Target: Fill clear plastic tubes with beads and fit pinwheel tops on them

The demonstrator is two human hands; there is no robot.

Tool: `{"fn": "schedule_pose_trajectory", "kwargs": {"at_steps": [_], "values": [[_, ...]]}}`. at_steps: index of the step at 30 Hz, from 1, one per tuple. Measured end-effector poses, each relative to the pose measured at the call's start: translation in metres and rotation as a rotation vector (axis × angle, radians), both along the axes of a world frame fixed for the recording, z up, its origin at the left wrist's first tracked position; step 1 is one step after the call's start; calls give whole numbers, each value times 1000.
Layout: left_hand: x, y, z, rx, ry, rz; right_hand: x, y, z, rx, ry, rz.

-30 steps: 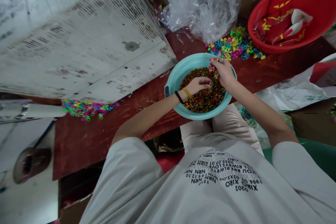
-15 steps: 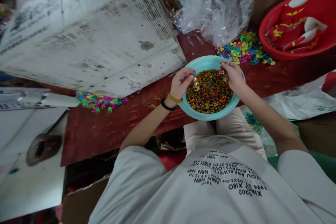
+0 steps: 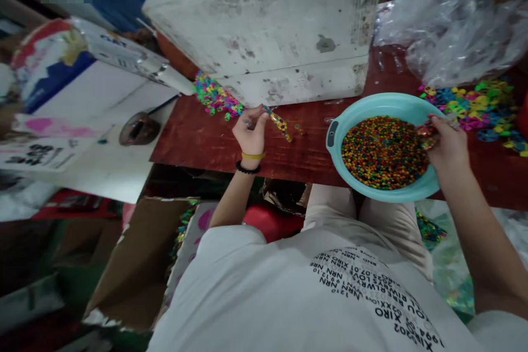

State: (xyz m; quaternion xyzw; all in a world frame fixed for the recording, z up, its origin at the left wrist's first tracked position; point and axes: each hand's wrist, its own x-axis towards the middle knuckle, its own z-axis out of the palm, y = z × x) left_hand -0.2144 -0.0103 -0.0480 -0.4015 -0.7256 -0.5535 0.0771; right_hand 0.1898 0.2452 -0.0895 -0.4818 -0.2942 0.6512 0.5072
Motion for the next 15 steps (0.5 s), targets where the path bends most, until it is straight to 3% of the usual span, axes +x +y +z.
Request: {"fn": "schedule_pose_trajectory", "kwargs": {"at_steps": [2,5,10,15], "values": [[-18,-24,-16,-88,8,148,0,-3,7,-43,6,-33],[-35,-47,-44,-240,-16,238,0,-5,12,-69,-31,-40],[-46,-60,-82,-432,-75,250,-2,-6,13,-62,-101,-8],[-47,-66,-96,-550,-8,183,-3,-5,14,-59,-127,-8]]}}
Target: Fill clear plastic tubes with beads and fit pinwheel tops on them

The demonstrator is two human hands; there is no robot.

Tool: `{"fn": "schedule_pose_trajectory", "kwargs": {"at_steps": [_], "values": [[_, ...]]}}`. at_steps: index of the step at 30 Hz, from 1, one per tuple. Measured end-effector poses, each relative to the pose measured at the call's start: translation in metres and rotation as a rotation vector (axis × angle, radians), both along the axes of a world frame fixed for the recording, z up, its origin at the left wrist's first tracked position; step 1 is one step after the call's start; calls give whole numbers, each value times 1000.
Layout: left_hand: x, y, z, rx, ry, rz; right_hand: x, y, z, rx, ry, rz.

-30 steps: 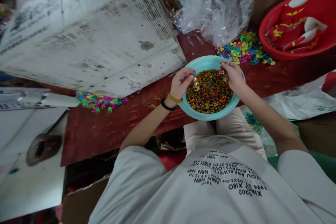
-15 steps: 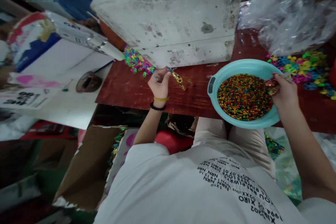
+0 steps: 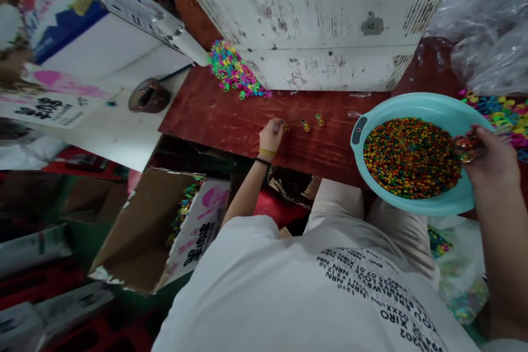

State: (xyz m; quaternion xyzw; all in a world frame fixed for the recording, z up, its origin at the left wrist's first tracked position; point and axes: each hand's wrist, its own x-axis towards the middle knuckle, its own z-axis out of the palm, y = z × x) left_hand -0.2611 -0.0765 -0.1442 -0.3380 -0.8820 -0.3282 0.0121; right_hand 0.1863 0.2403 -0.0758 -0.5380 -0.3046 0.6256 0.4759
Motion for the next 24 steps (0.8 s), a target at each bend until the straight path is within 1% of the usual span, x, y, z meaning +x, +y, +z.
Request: {"fn": "schedule_pose_trajectory", "kwargs": {"at_steps": [5,10,15,21,24], "values": [[0,-4,-2,-17,13,-40,0,1,2,-6,-11,12],[3,-6,1,11,-12,-39,1,-1,1,20,-20,44],[6,-6,4,0,-10,-29,0,-2,3,-17,-26,26],[3,-6,0,52,-40,82,2,0,-1,-34,14,29],[6,-9,8,79,-42,192,2,1,-4,-32,44,25]]}}
